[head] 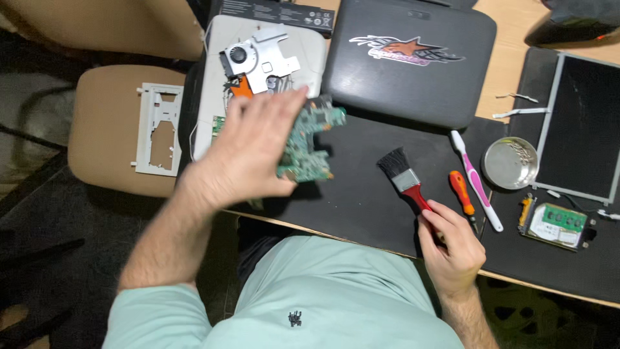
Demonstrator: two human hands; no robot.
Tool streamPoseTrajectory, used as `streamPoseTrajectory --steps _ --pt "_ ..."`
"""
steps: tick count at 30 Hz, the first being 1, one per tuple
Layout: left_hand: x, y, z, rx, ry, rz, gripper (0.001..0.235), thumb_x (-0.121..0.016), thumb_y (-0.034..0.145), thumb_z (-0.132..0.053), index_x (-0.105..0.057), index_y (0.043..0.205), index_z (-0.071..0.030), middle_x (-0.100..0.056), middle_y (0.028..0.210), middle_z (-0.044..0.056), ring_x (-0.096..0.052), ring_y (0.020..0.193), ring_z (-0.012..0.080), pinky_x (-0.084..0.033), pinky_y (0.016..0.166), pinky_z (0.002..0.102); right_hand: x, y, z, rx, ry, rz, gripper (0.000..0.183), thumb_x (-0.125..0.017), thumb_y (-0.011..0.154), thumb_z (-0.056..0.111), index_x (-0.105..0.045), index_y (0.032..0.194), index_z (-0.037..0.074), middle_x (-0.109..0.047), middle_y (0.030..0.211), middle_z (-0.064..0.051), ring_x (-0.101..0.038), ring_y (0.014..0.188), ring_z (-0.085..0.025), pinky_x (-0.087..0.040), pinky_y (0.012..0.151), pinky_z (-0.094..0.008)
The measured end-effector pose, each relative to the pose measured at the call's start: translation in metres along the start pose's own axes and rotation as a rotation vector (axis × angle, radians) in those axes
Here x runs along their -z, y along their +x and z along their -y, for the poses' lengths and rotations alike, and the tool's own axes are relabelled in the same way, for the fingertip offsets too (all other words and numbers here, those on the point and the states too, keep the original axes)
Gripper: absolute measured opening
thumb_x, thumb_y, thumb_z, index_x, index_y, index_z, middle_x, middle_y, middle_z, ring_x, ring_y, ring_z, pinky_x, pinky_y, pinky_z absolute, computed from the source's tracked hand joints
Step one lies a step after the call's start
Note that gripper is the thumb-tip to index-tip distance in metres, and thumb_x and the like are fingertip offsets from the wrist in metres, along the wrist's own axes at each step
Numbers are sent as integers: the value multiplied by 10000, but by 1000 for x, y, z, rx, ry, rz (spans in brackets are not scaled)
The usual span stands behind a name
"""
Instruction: The person cleans various disassembled laptop components on a desk using a paintbrush and a toothbrush. They brush a motherboard, a RAM stick, a hard drive, and a small cable, then open a black carrying case to reveal its interior.
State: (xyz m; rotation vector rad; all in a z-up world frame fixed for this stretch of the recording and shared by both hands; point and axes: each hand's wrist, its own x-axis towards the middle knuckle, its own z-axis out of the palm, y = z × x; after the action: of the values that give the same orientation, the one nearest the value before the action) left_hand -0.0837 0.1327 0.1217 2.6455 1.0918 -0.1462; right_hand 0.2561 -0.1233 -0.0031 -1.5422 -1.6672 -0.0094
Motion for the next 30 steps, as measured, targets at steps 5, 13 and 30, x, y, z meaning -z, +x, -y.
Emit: streamPoseTrajectory --steps 5,13,30 --pt "41 18 60 -33 -12 -65 1520 -1068 692 -491 -303 1902 22 -449 1833 260 -455 1587 459 -316 1309 722 -7 -3 -4 -14 -49 38 223 -928 1101 -181 -866 1263 -40 -872 1360 -247 -845 1181 -345 -697 1117 -433" --pt "28 74 89 -71 41 -54 1610 -1103 644 -519 -274 1919 9 -415 1845 231 -423 1568 432 -320 1279 682 -6 6 -3 -52 -74 81 197 -901 1092 -116 -858 1250 -7 -862 1340 -198 -805 1166 -356 -641 1107 -474" --pt "17 76 100 -90 17 -43 1595 -1097 645 -603 -330 1907 -2 -433 1857 212 -380 1641 442 -295 1308 692 -3 14 -1 -50 -68 80 280 -977 1059 80 -858 1306 24 -837 1382 -163 -773 1228 -368 -607 1145 -504"
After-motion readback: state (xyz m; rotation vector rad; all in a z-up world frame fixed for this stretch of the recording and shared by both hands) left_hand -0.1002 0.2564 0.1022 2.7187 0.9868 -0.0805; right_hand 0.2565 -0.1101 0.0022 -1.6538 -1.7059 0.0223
